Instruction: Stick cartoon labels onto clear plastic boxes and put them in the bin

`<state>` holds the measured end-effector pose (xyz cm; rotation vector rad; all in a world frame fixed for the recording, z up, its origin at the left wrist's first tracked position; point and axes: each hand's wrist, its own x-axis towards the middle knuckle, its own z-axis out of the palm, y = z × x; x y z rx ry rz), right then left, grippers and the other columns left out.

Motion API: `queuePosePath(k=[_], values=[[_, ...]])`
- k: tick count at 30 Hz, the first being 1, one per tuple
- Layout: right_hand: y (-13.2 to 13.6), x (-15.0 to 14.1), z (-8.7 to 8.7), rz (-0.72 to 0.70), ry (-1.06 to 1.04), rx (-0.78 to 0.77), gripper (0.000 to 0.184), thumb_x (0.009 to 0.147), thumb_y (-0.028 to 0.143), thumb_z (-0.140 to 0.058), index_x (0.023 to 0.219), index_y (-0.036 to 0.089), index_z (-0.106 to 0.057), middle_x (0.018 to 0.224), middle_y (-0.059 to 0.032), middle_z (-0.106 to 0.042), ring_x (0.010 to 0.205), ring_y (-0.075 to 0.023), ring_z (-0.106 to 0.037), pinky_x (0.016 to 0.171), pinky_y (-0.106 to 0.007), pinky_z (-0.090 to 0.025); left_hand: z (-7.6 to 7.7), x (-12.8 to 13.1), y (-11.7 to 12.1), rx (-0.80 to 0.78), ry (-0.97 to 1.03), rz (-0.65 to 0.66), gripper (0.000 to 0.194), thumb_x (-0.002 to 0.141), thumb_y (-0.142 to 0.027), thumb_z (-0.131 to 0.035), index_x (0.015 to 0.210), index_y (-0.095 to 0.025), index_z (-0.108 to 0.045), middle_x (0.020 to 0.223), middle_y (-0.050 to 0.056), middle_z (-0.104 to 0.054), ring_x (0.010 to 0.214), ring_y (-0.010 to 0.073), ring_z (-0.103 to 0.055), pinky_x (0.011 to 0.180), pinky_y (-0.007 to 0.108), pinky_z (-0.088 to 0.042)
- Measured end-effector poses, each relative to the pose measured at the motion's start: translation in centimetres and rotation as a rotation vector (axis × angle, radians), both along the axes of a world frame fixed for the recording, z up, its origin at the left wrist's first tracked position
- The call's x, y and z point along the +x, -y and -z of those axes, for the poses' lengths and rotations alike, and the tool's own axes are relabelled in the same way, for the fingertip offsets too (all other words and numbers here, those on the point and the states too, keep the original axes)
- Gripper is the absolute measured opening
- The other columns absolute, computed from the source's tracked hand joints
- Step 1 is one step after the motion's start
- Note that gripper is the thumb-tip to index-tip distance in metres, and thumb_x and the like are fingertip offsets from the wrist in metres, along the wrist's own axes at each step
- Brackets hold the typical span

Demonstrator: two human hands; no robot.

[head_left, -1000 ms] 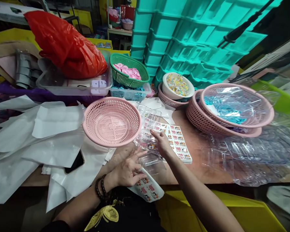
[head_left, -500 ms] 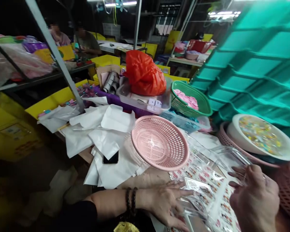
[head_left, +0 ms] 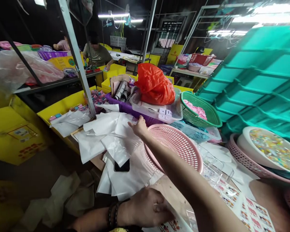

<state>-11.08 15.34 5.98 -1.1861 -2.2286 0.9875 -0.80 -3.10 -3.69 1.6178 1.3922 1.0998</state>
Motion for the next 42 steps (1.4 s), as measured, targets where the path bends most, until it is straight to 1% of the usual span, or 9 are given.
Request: queuePosePath(k=[4,9,15,19,22,26,36,39,42], values=[[1.6,6.1,-2.9,-0.152,0.022,0.061,0.041,0.085,0.036,-0.068,0.119,0.015,-0.062,0.131,-0.0172,-0.059,0.121,-0.0291,-0.057,0.105,-0.041,-0.042,-1.2,-1.6,0.3,-0.054,0.122,-0.154,0.044,0.082,-0.051,-0.069,0.057,-0.016,-0.058,0.057,0.001,-0.057,0.055,0.0132,-0.052,0.054,0.024,-0.043],[4.7,22.3,-6.1,-0.402,0.217,-0.243,0.050,0.061,0.046,-0.087,0.103,0.023,-0.072,0.104,-0.0087,-0.073,0.092,-0.0264,-0.068,0.082,-0.037,-0.055,-1.8,-1.4,-0.6,-0.043,0.333,-0.245,0.047,0.089,-0.056,-0.059,0.072,-0.013,-0.068,0.065,0.004,-0.065,0.060,0.0147,-0.056,0.056,0.024,-0.045],[9.9,34.7,-2.1,0.151,-0.208,-0.396,0.036,0.068,0.049,-0.083,0.078,0.018,-0.069,0.073,-0.0032,-0.068,0.066,-0.0172,-0.063,0.060,-0.030,-0.054,-1.5,1.3,-1.8,-0.113,0.254,-0.168,0.050,0.090,-0.060,-0.056,0.084,-0.013,-0.070,0.071,0.006,-0.071,0.066,0.0185,-0.065,0.060,0.025,-0.052],[13.4,37.4,0.1,0.299,-0.258,-0.322,0.035,0.075,0.051,-0.076,0.080,0.018,-0.068,0.072,-0.0028,-0.067,0.067,-0.0157,-0.061,0.061,-0.028,-0.052,-3.5,2.8,-2.2,0.269,-0.098,-0.216,0.073,0.077,-0.056,-0.075,0.133,-0.015,-0.054,0.126,0.016,-0.065,0.108,0.0265,-0.064,0.093,0.039,-0.053],[15.3,38.6,0.7,0.257,-0.231,-0.302,0.030,0.086,0.049,-0.066,0.083,0.019,-0.066,0.071,-0.0010,-0.063,0.063,-0.0131,-0.056,0.057,-0.025,-0.047,-5.8,3.9,-2.6,0.351,-0.357,0.089,0.072,0.073,-0.053,-0.079,0.134,-0.022,-0.056,0.132,0.013,-0.064,0.122,0.0303,-0.057,0.106,0.049,-0.043],[16.6,40.1,1.7,0.207,-0.207,-0.291,0.033,0.093,0.047,-0.055,0.077,0.019,-0.062,0.065,0.0004,-0.057,0.061,-0.0123,-0.051,0.057,-0.025,-0.043,-7.2,5.6,-3.5,-0.020,-0.343,0.459,0.027,0.080,-0.047,-0.075,0.096,-0.025,-0.075,0.089,0.001,-0.076,0.084,0.0203,-0.069,0.080,0.033,-0.053],[17.5,41.2,3.5,0.204,-0.198,-0.146,0.015,0.091,0.033,-0.062,0.081,0.022,-0.064,0.073,-0.0015,-0.069,0.065,-0.0150,-0.064,0.061,-0.026,-0.051,-6.1,6.9,-4.3,-0.456,-0.133,0.572,0.024,0.076,-0.041,-0.077,0.079,-0.018,-0.078,0.064,0.001,-0.071,0.055,0.0120,-0.059,0.051,0.020,-0.042],[17.8,41.4,4.2,0.147,-0.123,0.111,0.017,0.096,0.030,-0.055,0.093,0.023,-0.071,0.081,-0.0042,-0.075,0.070,-0.0168,-0.070,0.065,-0.028,-0.055,-4.9,6.4,-4.6,-0.691,0.044,0.581,0.026,0.072,-0.040,-0.081,0.076,-0.015,-0.077,0.057,-0.001,-0.066,0.048,0.0086,-0.053,0.046,0.018,-0.038],[18.3,41.9,5.0,0.091,-0.015,0.653,0.021,0.096,0.020,-0.055,0.106,0.025,-0.073,0.103,-0.0079,-0.078,0.094,-0.0215,-0.072,0.080,-0.035,-0.057,-3.4,6.3,-4.9,-0.935,0.272,0.589,0.033,0.061,-0.039,-0.089,0.073,-0.012,-0.075,0.062,0.000,-0.068,0.053,0.0085,-0.056,0.051,0.019,-0.043]])
